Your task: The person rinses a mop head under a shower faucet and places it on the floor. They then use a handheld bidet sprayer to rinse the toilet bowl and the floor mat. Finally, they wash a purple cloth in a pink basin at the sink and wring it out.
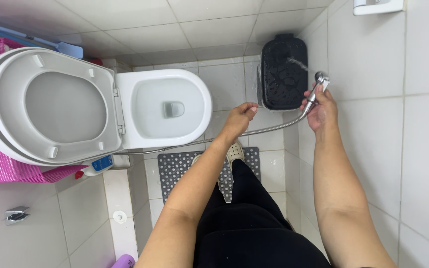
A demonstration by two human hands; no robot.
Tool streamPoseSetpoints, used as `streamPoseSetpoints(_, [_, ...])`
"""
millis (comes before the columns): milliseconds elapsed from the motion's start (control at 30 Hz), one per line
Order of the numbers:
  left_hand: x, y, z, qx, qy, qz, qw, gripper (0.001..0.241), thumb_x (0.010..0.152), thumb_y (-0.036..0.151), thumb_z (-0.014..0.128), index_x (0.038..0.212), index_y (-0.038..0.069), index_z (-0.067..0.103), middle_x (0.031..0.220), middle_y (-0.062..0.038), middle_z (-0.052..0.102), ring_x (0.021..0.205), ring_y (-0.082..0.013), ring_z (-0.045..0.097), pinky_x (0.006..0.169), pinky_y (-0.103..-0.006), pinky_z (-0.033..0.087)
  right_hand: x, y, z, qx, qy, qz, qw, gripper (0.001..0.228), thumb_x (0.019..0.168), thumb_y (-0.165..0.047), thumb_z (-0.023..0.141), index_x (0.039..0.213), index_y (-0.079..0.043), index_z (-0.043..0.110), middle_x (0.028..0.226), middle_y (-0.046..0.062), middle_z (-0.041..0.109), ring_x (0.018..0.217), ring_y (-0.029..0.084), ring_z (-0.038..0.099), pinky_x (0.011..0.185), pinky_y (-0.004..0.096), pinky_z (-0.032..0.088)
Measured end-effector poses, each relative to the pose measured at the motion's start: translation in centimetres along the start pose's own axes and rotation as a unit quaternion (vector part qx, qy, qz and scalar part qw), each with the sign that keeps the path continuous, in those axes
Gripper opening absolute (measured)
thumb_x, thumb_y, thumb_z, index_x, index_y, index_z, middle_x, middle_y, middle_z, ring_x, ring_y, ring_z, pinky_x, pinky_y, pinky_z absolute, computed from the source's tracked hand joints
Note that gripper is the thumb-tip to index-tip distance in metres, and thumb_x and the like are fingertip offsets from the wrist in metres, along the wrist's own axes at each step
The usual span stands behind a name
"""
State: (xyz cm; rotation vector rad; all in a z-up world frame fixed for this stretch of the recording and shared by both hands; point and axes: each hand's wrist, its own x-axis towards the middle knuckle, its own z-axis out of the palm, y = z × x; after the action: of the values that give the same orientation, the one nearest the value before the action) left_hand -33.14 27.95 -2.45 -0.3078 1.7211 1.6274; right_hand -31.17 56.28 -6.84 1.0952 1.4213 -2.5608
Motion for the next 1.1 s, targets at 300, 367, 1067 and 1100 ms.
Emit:
streamPoseSetpoints(300, [-0.9, -0.9, -2.5, -0.01, 0.024, -0.005, 1.0, 0.04, 0.102, 0.029, 0.055, 0.134, 0.006, 0.064, 0.126, -0.01, 0.069, 0.122, -0.0205, 0.06, 0.105, -0.0355, 0.044, 0.5, 2.4, 3.1, -0.076, -0.02, 0.094, 0.992, 0.033, 0.101, -0.038, 0.066, 0.122, -0.012, 0.064, 0.089, 0.004, 0.067, 0.07, 0.018, 0.063, 0.063, 0.035, 0.053])
streamPoseSetpoints(367, [-1.5, -1.0, -3.4, -0.021, 0.038, -0.012, 0.999, 0.04, 0.102, 0.028, 0.056, 0.134, 0.006, 0.064, 0.123, -0.009, 0.069, 0.118, -0.02, 0.06, 0.104, -0.0353, 0.045, 1.1, 2.3, 6.3, -0.091, -0.077, 0.107, 0.987, 0.033, 0.101, -0.037, 0.066, 0.123, -0.012, 0.065, 0.089, 0.004, 0.067, 0.071, 0.016, 0.063, 0.063, 0.033, 0.053])
streamPoseSetpoints(1067, [-6.2, -3.1, -15.1, -0.175, 0.239, -0.006, 0.955, 0.032, 0.101, 0.027, 0.061, 0.126, 0.009, 0.071, 0.09, 0.001, 0.06, 0.085, -0.0116, 0.051, 0.077, -0.0284, 0.044, 5.8, 4.4, 39.0, -0.201, -0.146, 0.019, 0.968, 0.026, 0.097, -0.035, 0.075, 0.108, -0.013, 0.067, 0.08, 0.002, 0.063, 0.055, 0.014, 0.056, 0.044, 0.03, 0.044])
streamPoseSetpoints(1100, [-6.7, -3.0, -15.6, -0.18, 0.249, -0.007, 0.952, 0.032, 0.101, 0.027, 0.061, 0.125, 0.009, 0.072, 0.09, 0.001, 0.06, 0.085, -0.0115, 0.051, 0.076, -0.0286, 0.044, 4.5, 4.6, 41.0, -0.213, -0.181, 0.028, 0.96, 0.025, 0.096, -0.034, 0.075, 0.108, -0.013, 0.07, 0.08, 0.002, 0.065, 0.056, 0.013, 0.057, 0.045, 0.03, 0.045])
